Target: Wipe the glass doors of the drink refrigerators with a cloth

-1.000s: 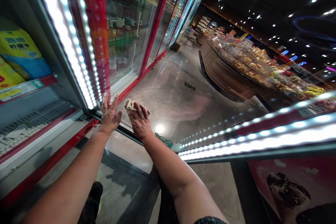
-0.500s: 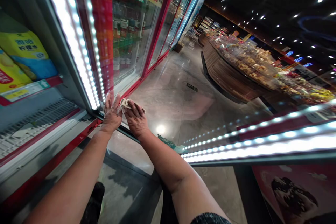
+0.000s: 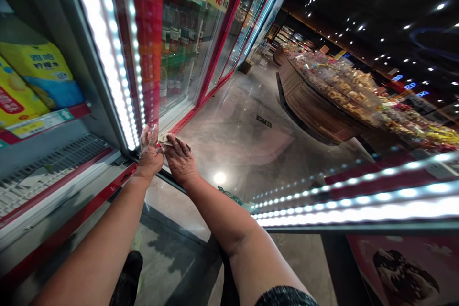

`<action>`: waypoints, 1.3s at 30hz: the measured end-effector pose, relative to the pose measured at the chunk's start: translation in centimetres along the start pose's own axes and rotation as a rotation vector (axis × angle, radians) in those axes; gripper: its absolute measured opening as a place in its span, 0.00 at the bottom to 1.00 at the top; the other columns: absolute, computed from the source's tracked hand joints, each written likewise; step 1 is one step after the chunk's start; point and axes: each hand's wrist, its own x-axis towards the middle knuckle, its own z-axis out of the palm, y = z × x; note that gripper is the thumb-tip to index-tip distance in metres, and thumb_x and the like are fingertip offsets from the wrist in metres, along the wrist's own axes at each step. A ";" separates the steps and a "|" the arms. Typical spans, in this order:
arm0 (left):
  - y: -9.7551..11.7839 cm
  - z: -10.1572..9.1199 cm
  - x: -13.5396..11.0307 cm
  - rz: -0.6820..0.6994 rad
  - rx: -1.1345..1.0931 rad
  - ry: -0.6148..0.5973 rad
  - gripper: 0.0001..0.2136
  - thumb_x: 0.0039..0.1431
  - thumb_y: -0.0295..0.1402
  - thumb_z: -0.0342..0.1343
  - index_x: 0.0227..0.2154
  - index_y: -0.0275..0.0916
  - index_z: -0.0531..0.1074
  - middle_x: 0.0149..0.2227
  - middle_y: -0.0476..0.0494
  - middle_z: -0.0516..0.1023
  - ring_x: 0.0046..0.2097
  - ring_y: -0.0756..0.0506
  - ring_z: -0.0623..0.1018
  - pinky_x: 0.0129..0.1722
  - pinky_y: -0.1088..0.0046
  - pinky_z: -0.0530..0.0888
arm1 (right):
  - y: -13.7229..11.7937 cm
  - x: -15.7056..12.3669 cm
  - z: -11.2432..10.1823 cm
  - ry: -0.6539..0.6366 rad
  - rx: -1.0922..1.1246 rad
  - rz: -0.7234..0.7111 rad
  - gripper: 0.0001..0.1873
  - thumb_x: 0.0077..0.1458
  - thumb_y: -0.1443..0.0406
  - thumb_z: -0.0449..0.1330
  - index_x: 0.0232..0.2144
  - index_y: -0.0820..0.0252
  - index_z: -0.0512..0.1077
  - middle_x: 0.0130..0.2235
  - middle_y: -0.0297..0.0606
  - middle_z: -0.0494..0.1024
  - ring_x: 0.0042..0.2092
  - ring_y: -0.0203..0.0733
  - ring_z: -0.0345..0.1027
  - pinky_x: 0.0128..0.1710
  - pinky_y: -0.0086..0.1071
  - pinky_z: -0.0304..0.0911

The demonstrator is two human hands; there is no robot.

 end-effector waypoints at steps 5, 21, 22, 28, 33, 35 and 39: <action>-0.2 -0.5 0.2 0.029 -0.021 0.039 0.35 0.56 0.21 0.50 0.69 0.40 0.59 0.74 0.34 0.47 0.73 0.35 0.55 0.73 0.52 0.56 | -0.3 1.1 -0.3 0.051 0.004 0.009 0.26 0.70 0.71 0.48 0.68 0.60 0.62 0.70 0.39 0.62 0.75 0.40 0.38 0.76 0.42 0.35; -1.8 -1.9 1.8 -0.071 -0.023 0.099 0.34 0.56 0.21 0.52 0.68 0.38 0.62 0.71 0.31 0.54 0.72 0.35 0.59 0.72 0.53 0.58 | -1.1 4.4 0.5 0.083 0.007 -0.032 0.26 0.71 0.71 0.46 0.67 0.61 0.62 0.70 0.39 0.62 0.75 0.40 0.39 0.76 0.41 0.33; -2.1 -1.9 1.9 -0.071 -0.021 0.103 0.34 0.56 0.21 0.52 0.68 0.38 0.61 0.71 0.31 0.55 0.72 0.35 0.59 0.72 0.53 0.58 | -1.2 4.6 0.7 0.074 0.009 -0.037 0.25 0.70 0.71 0.46 0.67 0.61 0.63 0.70 0.39 0.63 0.75 0.40 0.40 0.76 0.41 0.34; -3.6 -2.1 2.3 -0.047 -0.065 0.120 0.35 0.55 0.20 0.49 0.68 0.38 0.61 0.70 0.34 0.60 0.71 0.39 0.60 0.73 0.58 0.56 | -2.0 5.9 1.2 -0.070 0.007 -0.075 0.24 0.71 0.70 0.47 0.65 0.61 0.66 0.70 0.39 0.63 0.75 0.40 0.42 0.75 0.41 0.43; -4.6 -2.5 2.4 -0.118 -0.089 0.171 0.41 0.53 0.20 0.50 0.72 0.39 0.51 0.71 0.33 0.58 0.69 0.38 0.64 0.71 0.56 0.61 | -2.2 6.8 0.4 -0.008 0.008 -0.038 0.26 0.70 0.71 0.47 0.68 0.63 0.62 0.71 0.40 0.61 0.75 0.40 0.38 0.76 0.42 0.38; -4.9 -2.7 2.4 -0.121 -0.079 0.195 0.43 0.52 0.19 0.50 0.73 0.38 0.47 0.72 0.31 0.56 0.71 0.37 0.62 0.71 0.56 0.60 | -2.3 6.9 0.6 0.006 0.015 -0.021 0.26 0.70 0.72 0.46 0.68 0.65 0.61 0.71 0.41 0.60 0.75 0.41 0.38 0.76 0.42 0.37; -5.5 -3.4 2.5 -0.088 -0.017 0.238 0.45 0.51 0.19 0.51 0.73 0.33 0.45 0.73 0.29 0.51 0.74 0.37 0.53 0.74 0.56 0.53 | -2.5 7.1 1.4 -0.051 0.007 -0.049 0.24 0.71 0.70 0.46 0.65 0.66 0.65 0.70 0.42 0.61 0.75 0.41 0.40 0.76 0.40 0.41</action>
